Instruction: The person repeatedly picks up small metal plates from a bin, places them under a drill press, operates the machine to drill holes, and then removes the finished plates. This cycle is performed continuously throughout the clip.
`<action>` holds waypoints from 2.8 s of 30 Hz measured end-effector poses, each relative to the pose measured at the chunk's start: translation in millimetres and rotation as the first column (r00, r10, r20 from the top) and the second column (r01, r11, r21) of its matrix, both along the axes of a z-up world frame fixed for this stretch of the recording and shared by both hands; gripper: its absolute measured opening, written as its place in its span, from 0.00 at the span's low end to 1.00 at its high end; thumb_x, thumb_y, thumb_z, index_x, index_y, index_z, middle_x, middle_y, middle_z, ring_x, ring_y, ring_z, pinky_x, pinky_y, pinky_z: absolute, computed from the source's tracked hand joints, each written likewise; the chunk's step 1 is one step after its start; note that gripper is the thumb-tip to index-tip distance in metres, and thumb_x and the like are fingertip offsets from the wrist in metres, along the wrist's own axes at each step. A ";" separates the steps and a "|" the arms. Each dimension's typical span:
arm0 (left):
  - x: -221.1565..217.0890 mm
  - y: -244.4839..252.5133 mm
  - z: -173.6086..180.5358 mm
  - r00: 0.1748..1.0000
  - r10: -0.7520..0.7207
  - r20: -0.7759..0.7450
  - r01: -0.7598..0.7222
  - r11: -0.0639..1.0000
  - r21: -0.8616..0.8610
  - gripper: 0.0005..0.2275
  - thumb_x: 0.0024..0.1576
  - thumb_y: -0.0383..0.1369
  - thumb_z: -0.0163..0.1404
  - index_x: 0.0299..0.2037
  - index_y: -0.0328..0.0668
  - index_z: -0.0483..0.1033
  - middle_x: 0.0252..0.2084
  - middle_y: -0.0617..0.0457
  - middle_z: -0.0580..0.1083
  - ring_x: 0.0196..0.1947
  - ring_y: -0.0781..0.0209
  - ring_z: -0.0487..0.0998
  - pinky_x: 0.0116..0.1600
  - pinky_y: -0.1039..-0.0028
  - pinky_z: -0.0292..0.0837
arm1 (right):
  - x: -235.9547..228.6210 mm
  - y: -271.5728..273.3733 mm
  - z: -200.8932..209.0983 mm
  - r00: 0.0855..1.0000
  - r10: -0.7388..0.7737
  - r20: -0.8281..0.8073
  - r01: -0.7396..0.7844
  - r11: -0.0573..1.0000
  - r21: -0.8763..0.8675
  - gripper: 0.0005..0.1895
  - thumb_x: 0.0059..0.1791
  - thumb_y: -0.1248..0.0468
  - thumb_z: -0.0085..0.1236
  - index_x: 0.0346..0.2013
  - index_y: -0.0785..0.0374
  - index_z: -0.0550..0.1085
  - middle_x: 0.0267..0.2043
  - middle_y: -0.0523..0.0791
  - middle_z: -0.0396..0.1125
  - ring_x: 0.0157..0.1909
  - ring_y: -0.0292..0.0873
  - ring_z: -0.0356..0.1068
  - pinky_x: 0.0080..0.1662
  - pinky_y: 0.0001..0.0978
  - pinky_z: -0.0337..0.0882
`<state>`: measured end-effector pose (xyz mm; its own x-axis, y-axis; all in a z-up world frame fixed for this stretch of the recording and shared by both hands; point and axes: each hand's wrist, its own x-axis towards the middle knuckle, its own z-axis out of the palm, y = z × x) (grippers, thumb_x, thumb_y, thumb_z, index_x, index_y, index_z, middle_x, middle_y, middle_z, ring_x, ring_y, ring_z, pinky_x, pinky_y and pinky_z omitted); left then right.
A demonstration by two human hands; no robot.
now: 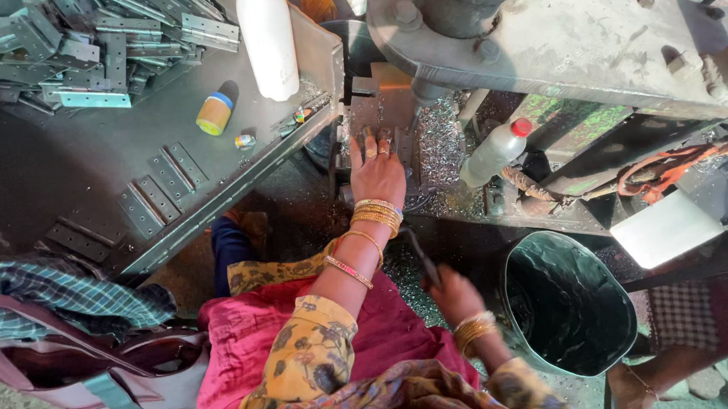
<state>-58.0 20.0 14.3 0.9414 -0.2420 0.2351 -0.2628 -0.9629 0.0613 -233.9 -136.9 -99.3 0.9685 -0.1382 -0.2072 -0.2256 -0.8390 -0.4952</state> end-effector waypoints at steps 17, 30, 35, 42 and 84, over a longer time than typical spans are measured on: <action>0.2 -4.0 -12.2 0.997 0.035 0.067 -0.032 0.999 -0.038 0.16 0.60 0.33 0.41 0.50 0.40 0.82 0.65 0.48 0.71 0.73 0.45 0.57 0.74 0.43 0.35 | -2.8 -5.7 -51.0 0.998 -0.058 0.013 0.057 0.998 0.041 0.21 0.48 0.49 0.59 0.43 0.63 0.72 0.37 0.61 0.72 0.43 0.68 0.71 0.43 0.58 0.70; 21.2 -9.6 -23.6 0.999 0.034 0.011 -0.033 0.999 -0.042 0.18 0.63 0.33 0.38 0.57 0.40 0.78 0.70 0.50 0.66 0.75 0.47 0.53 0.78 0.49 0.29 | 6.2 -11.1 -36.2 0.999 -0.035 -0.025 0.038 0.987 0.158 0.19 0.48 0.51 0.57 0.42 0.64 0.73 0.33 0.61 0.73 0.39 0.66 0.74 0.42 0.56 0.71; 35.5 -18.8 -21.3 0.992 0.072 -0.101 -0.066 0.996 0.060 0.18 0.61 0.33 0.37 0.57 0.42 0.77 0.73 0.50 0.60 0.76 0.49 0.48 0.75 0.46 0.25 | 10.8 -33.4 -35.8 0.995 0.066 0.078 -0.074 0.992 0.106 0.19 0.49 0.50 0.58 0.41 0.63 0.75 0.36 0.60 0.73 0.42 0.67 0.73 0.42 0.57 0.70; 48.3 -25.4 -13.2 0.991 0.131 -0.032 -0.131 0.991 -0.005 0.19 0.61 0.34 0.37 0.59 0.43 0.76 0.72 0.50 0.61 0.76 0.48 0.49 0.75 0.42 0.26 | 6.4 -17.1 -79.3 0.995 -0.027 0.096 0.019 0.996 0.085 0.19 0.48 0.50 0.56 0.47 0.59 0.74 0.38 0.60 0.73 0.44 0.68 0.72 0.44 0.58 0.70; -22.3 346.2 -30.5 0.664 0.715 -0.216 -0.747 0.633 -0.201 0.46 0.45 0.59 0.62 0.66 0.34 0.60 0.70 0.33 0.57 0.72 0.35 0.52 0.72 0.38 0.38 | 12.7 -7.1 103.2 0.788 0.170 0.592 0.165 0.867 -0.469 0.10 0.60 0.50 0.59 0.41 0.47 0.80 0.36 0.41 0.76 0.29 0.47 0.73 0.32 0.38 0.67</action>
